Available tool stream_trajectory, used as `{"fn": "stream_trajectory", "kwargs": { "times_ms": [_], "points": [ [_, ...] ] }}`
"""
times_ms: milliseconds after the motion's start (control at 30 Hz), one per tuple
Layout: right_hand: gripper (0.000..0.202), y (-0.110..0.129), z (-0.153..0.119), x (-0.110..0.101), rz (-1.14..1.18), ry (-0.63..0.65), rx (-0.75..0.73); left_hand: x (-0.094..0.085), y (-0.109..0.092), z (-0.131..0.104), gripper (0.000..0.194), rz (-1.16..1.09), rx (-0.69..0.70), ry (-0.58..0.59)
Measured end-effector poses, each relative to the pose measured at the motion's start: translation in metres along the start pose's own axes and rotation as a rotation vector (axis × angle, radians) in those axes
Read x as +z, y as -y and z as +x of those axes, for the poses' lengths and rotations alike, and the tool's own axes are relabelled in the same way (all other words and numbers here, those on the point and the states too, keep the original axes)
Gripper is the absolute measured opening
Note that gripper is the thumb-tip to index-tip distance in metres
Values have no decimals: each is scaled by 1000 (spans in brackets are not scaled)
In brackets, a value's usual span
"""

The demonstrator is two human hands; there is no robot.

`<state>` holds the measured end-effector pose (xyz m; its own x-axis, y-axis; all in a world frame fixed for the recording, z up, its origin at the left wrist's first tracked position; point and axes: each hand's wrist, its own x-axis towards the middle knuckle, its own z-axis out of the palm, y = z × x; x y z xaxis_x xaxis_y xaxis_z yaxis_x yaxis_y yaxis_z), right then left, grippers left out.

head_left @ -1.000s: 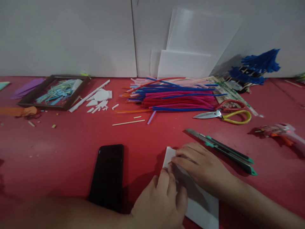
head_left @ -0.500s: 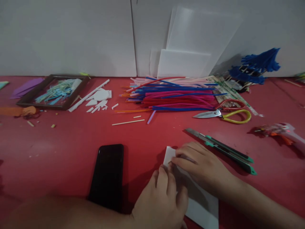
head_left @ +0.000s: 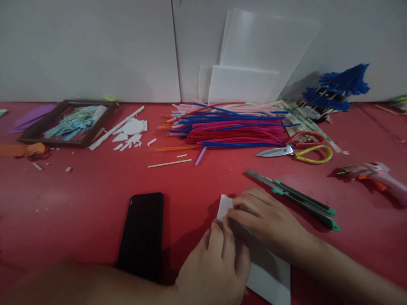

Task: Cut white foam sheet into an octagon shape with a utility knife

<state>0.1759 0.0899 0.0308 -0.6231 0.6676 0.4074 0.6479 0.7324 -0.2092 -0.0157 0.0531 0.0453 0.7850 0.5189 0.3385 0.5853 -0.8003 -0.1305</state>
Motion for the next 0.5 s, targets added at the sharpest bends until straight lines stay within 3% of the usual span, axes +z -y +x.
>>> {"fn": "stream_trajectory", "kwargs": {
  "times_ms": [367, 500],
  "points": [
    [34, -2, 3, 1, 131, -33, 48, 0, -2, -1, 22, -17, -37, -39],
    [32, -4, 3, 1, 182, -49, 74, 1, -2, 0, 30, -30, -30, -31]
  ]
}}
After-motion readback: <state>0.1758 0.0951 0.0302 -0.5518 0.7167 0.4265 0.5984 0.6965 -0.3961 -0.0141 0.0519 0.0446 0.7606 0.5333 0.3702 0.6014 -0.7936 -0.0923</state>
